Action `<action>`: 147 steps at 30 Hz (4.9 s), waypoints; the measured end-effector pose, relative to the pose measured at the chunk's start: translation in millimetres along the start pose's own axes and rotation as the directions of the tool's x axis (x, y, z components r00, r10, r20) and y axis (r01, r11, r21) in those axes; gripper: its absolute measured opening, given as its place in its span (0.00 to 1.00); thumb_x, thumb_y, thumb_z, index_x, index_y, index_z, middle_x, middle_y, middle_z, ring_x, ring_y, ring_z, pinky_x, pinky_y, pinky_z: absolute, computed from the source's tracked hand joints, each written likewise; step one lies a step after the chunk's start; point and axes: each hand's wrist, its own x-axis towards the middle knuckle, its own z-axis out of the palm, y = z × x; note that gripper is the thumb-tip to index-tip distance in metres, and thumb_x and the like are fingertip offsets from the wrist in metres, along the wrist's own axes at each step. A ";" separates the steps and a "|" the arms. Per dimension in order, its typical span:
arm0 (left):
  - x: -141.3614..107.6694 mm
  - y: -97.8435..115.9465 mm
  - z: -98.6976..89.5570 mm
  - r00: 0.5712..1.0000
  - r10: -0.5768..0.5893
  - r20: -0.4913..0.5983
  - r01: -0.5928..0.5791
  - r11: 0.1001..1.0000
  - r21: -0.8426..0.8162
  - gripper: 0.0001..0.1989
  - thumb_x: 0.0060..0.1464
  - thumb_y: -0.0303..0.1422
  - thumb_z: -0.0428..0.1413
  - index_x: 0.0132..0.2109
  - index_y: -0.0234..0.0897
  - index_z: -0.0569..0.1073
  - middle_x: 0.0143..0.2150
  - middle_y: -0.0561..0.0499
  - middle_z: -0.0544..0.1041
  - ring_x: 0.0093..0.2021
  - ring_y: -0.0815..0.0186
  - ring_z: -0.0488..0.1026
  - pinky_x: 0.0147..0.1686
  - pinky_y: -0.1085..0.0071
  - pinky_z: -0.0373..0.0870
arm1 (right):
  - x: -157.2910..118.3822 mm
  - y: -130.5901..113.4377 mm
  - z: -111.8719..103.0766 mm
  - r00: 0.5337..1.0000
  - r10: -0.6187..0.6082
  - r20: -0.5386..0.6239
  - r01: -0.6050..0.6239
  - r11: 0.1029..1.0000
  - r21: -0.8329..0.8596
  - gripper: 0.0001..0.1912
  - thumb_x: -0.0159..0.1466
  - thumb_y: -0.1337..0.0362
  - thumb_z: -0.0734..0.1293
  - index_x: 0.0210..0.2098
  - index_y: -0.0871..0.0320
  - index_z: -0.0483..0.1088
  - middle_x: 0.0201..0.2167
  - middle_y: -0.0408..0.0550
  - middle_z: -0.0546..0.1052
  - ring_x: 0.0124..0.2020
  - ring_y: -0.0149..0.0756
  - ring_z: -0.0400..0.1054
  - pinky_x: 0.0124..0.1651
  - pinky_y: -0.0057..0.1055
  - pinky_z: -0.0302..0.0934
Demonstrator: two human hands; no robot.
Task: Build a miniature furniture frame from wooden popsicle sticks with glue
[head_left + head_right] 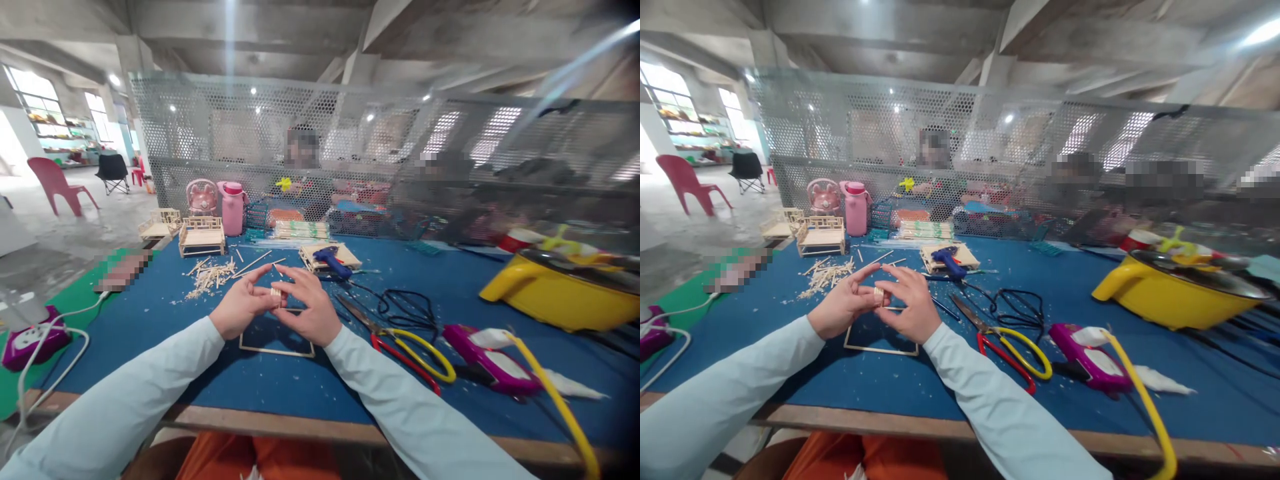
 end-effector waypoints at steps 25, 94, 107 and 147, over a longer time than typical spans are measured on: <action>-3.8 0.1 2.4 0.998 0.045 -0.042 -0.041 0.994 0.098 0.50 0.37 0.27 0.65 0.64 0.32 0.45 0.27 0.51 0.77 0.27 0.71 0.73 0.33 0.75 0.66 | -1.7 3.0 3.6 0.999 0.041 -0.020 -0.041 0.999 0.034 0.15 0.50 0.66 0.67 0.39 0.55 0.72 0.47 0.51 0.73 0.51 0.41 0.63 0.53 0.44 0.57; -12.3 5.7 9.0 0.984 0.146 0.098 -0.171 0.927 0.334 0.46 0.42 0.26 0.61 0.64 0.38 0.44 0.29 0.50 0.79 0.31 0.69 0.74 0.31 0.76 0.66 | -52.7 -4.5 -122.5 0.837 0.424 0.346 -0.296 0.882 -0.366 0.20 0.55 0.66 0.59 0.48 0.60 0.66 0.44 0.54 0.74 0.43 0.42 0.71 0.42 0.34 0.66; -17.8 6.9 12.0 0.979 0.158 0.130 -0.192 0.929 0.316 0.51 0.39 0.20 0.60 0.65 0.40 0.41 0.29 0.50 0.79 0.31 0.65 0.76 0.32 0.76 0.70 | -15.8 -30.9 -84.2 0.884 0.265 0.385 -0.141 0.936 -0.322 0.20 0.53 0.50 0.66 0.39 0.57 0.67 0.35 0.51 0.73 0.35 0.39 0.69 0.36 0.31 0.62; -16.7 4.0 13.2 0.989 0.072 0.128 -0.109 0.942 0.317 0.53 0.41 0.26 0.62 0.65 0.36 0.35 0.26 0.51 0.78 0.25 0.70 0.73 0.29 0.76 0.66 | 7.6 -40.8 -43.4 0.840 0.476 0.263 -0.541 0.684 0.489 0.15 0.49 0.66 0.69 0.36 0.59 0.64 0.28 0.44 0.73 0.28 0.32 0.69 0.33 0.28 0.65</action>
